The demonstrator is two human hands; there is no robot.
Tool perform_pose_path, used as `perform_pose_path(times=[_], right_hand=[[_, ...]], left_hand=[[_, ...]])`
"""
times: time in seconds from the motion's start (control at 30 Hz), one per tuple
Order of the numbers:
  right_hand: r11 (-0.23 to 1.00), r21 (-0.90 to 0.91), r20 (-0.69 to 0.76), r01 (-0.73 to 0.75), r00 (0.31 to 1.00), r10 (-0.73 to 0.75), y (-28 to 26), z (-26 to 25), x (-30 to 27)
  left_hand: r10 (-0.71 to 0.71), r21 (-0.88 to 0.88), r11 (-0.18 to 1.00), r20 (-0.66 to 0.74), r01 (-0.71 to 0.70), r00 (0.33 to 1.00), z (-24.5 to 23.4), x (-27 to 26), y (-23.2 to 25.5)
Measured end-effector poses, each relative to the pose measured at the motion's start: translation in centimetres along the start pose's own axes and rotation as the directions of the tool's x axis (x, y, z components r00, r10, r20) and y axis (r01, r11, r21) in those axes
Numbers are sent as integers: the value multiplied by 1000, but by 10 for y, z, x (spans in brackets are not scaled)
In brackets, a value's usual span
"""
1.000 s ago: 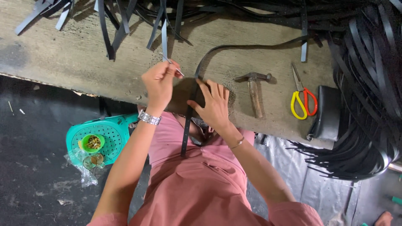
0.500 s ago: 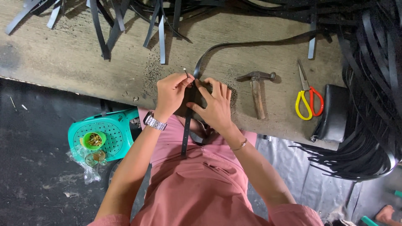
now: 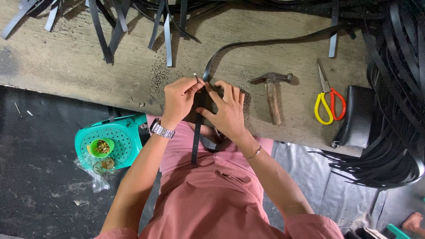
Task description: The person hammers nails into a black leather strip on a wooden workbench. They repeatedly position nails and strike them with a hammer, then move the strip aside to continue.
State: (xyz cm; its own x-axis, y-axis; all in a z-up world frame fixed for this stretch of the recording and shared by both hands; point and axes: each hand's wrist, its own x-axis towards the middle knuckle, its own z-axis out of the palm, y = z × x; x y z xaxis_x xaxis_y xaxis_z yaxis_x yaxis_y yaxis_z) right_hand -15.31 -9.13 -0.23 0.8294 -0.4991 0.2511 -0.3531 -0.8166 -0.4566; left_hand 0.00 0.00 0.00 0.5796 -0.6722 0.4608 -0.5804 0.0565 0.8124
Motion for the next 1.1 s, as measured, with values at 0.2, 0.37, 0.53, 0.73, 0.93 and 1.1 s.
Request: perform_pose_path(times=[0.2,0.37,0.53,0.73,0.93,1.1], right_hand=[[1000,2,-9,2,1000,-2,-1,-1,1],[1000,3,-17,2,1000,-2,-1,-2,1],[1000,5,-26,-2,1000,2,-2,-2,2],[1000,7,-37,6,999,-6,-2,-3,2],[999,15,-52,32,998,-31,-4,-4,4],[999,7,-74,38,997,-38,-3,-2,3]], left_hand=[[8,-3,1000,-8,-8,1000,0,0,1],[-44,-56,997,-12,43,999,-9,-2,6],[-53,-23,998,7,53,999,-9,-23,-3],[-287,-91,956,-86,279,954,-31,-48,13],[-80,213,973,-61,91,995,-35,-53,32],[-97,33,995,-72,99,993,-30,-37,33]])
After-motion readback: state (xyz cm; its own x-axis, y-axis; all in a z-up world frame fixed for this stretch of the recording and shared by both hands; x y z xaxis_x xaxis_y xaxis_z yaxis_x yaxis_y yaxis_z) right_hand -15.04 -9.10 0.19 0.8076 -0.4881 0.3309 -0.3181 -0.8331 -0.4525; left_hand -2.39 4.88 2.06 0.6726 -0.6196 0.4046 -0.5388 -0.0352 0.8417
